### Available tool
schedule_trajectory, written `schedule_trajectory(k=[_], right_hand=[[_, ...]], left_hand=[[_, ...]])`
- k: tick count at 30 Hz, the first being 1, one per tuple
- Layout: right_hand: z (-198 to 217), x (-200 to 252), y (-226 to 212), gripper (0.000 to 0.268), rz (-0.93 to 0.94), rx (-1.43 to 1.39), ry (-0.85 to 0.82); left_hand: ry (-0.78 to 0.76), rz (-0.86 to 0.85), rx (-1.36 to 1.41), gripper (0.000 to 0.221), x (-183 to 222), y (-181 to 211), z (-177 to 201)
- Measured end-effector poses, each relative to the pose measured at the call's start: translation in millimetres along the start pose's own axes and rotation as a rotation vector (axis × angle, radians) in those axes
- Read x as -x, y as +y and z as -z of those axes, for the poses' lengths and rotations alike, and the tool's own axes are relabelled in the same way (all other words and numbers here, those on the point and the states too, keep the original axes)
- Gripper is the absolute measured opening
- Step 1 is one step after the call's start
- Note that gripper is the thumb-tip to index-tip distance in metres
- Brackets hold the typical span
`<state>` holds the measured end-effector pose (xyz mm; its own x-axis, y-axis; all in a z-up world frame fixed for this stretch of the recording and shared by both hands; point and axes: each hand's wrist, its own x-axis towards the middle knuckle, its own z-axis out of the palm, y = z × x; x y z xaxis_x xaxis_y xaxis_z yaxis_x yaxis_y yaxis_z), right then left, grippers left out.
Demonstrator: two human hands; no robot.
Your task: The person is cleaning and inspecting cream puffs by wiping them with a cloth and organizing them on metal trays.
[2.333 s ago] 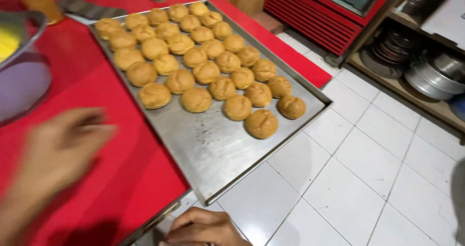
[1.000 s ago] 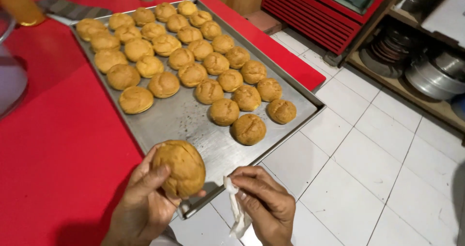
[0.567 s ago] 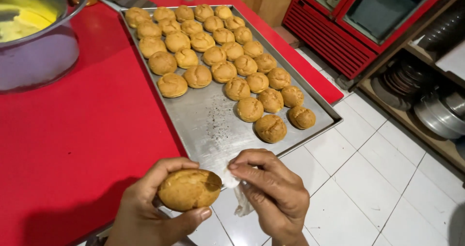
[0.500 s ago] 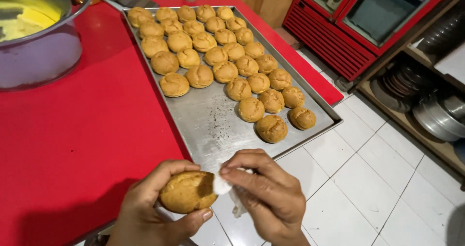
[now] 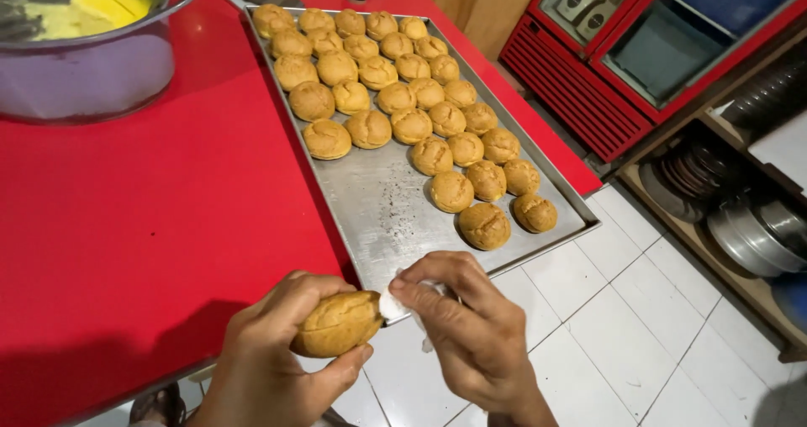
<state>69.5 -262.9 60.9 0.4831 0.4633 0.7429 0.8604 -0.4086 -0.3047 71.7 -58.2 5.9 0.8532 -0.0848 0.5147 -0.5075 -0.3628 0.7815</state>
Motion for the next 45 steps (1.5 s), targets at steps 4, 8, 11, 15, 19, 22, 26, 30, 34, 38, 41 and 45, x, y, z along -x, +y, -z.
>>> schedule_trajectory(k=[4,8,11,15,19,22,26,30,34,38,41,45], right_hand=[[-0.5,-18.1,-27.9,0.028,0.027,0.026,-0.039],[-10.5,-24.6,-28.8,0.029,0.178,0.062,-0.171],[-11.8,-6.3,-2.6,0.03,0.149,0.068,-0.12],[-18.0,17.2,17.3,0.028,-0.008,-0.062,-0.051],[-28.1,23.0,19.7,0.029,-0.191,-0.318,0.154],[-37.3,11.8,14.1,0.028,-0.165,-0.32,0.2],[-46.5,3.3,23.5,0.03,-0.193,-0.253,0.174],[-56.1,0.2,17.2,0.023,-0.214,-0.216,0.155],[-77.9,5.7,-6.1,0.032,-0.115,-0.05,0.201],[-111.3,34.5,-8.3,0.04,-0.088,-0.052,0.067],[-134.7,40.6,11.3,0.027,-0.131,-0.098,0.04],[-160.9,36.9,24.7,0.025,-0.325,-0.183,0.037]], left_hand=[[-0.074,-0.074,-0.041,0.046,-0.8,4.0,-1.7],[0.02,-0.126,-0.063,0.035,-2.2,9.1,2.6],[0.007,-0.114,-0.032,0.044,2.6,-6.5,5.8],[0.08,0.138,0.128,0.042,-1.6,4.8,9.8],[0.29,0.785,1.068,0.023,-14.7,8.6,2.5],[0.307,0.872,1.218,0.017,-18.7,10.2,-2.8],[0.239,1.038,1.197,0.036,-26.2,24.7,6.4],[0.316,1.077,1.223,0.033,-25.3,31.4,9.8],[0.475,0.907,1.333,0.018,-16.3,7.0,2.6],[0.8,0.749,1.32,0.029,-6.9,-34.4,6.6],[0.842,0.748,1.211,0.029,5.6,-28.6,78.1],[1.079,0.741,0.803,0.031,58.5,-34.6,182.5]])
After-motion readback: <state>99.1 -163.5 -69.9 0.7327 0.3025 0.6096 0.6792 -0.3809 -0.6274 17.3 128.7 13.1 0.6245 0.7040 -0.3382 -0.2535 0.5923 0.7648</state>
